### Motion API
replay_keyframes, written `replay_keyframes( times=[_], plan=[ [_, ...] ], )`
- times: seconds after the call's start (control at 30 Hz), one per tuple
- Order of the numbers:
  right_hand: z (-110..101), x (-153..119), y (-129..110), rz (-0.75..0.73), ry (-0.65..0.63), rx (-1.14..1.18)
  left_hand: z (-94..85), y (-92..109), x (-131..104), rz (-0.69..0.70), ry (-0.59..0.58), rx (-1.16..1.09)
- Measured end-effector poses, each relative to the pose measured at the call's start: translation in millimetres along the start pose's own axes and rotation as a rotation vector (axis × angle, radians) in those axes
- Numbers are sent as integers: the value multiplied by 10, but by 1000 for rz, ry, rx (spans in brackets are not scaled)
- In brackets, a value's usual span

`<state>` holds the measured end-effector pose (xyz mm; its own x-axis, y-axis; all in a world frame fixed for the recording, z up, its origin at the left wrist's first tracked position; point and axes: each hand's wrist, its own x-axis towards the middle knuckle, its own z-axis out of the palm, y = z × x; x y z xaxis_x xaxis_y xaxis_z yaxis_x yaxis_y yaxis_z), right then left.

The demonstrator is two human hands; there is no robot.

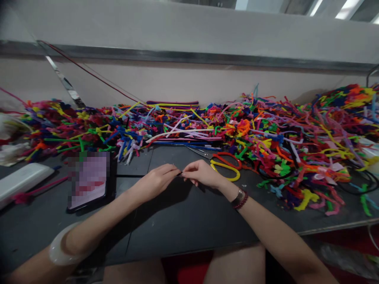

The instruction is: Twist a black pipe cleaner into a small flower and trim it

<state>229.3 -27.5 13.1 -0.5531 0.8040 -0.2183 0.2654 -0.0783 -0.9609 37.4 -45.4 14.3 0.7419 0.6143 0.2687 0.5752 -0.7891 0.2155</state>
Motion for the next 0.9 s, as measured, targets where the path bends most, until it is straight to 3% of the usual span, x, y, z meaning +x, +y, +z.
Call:
replay_keyframes(
  times=[0.13,0.2,0.27,0.33,0.4,0.53,0.63,0.77,0.9],
  plan=[
    [53,-36,44,-314,151,-567,16,11,30,-145,-34,-72],
    [70,-41,90,-494,157,-828,12,-6,34,-213,-26,-162],
    [80,-31,127,-582,138,-941,3,-32,31,-246,-31,-267],
    [79,-9,136,-554,166,-852,0,-51,26,-247,-14,-312],
    [65,15,119,-396,182,-589,4,-58,22,-219,50,-271],
    [3,35,53,18,6,20,12,-58,5,-87,119,-165],
    [-43,25,25,156,-106,276,-4,-68,-14,1,100,-91],
    [-62,20,22,199,-177,396,-21,-58,-21,53,83,-24],
    [-16,23,38,126,-82,156,6,-10,2,-7,45,-76]
  ],
)
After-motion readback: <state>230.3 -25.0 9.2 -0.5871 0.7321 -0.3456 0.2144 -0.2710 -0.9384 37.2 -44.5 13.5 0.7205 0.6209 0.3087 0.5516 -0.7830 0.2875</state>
